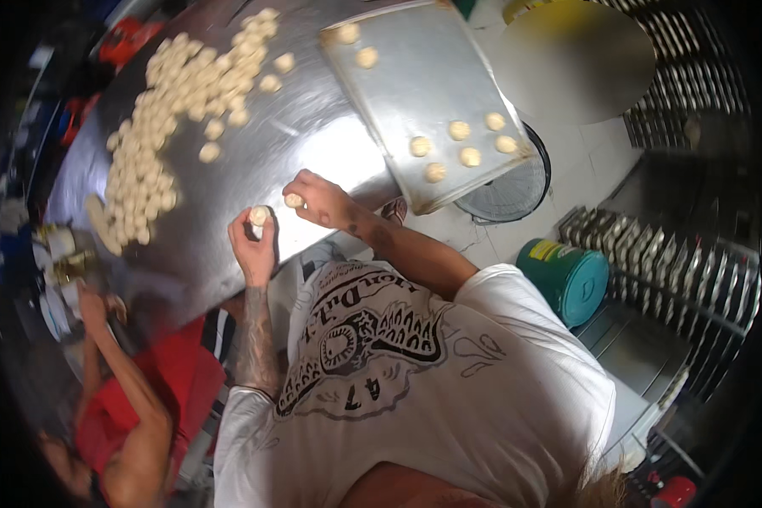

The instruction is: The person rolls small pieces of dough into balls by hand and places them on a metal tray, using a metal scraper to cut and arrange the dough.

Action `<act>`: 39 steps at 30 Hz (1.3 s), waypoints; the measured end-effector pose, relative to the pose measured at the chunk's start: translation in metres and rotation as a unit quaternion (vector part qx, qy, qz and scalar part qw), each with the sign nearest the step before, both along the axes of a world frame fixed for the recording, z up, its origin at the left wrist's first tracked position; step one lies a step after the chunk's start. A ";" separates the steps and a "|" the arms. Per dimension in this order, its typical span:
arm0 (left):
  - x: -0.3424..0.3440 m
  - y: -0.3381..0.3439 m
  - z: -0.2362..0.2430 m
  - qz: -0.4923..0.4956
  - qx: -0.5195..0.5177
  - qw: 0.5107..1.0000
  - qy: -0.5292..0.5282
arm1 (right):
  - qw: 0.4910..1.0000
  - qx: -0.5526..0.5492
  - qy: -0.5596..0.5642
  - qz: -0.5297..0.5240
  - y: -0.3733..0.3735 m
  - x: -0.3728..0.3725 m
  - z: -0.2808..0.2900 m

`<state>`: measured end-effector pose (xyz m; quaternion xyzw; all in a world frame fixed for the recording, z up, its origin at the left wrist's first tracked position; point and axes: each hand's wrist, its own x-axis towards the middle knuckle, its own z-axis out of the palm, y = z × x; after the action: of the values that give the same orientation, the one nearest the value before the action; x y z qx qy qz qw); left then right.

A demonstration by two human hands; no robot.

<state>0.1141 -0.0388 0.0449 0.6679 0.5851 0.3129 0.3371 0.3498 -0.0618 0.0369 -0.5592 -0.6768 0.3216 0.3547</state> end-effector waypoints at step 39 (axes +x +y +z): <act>-0.034 0.205 -0.051 -0.044 0.045 0.998 -0.017 | 0.989 -0.026 -0.126 -0.073 0.238 -0.084 0.016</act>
<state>0.0798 0.1662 -0.0065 0.7024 0.5344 0.3350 0.3299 0.2654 0.1764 0.0525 -0.6523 -0.6648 0.2395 0.2742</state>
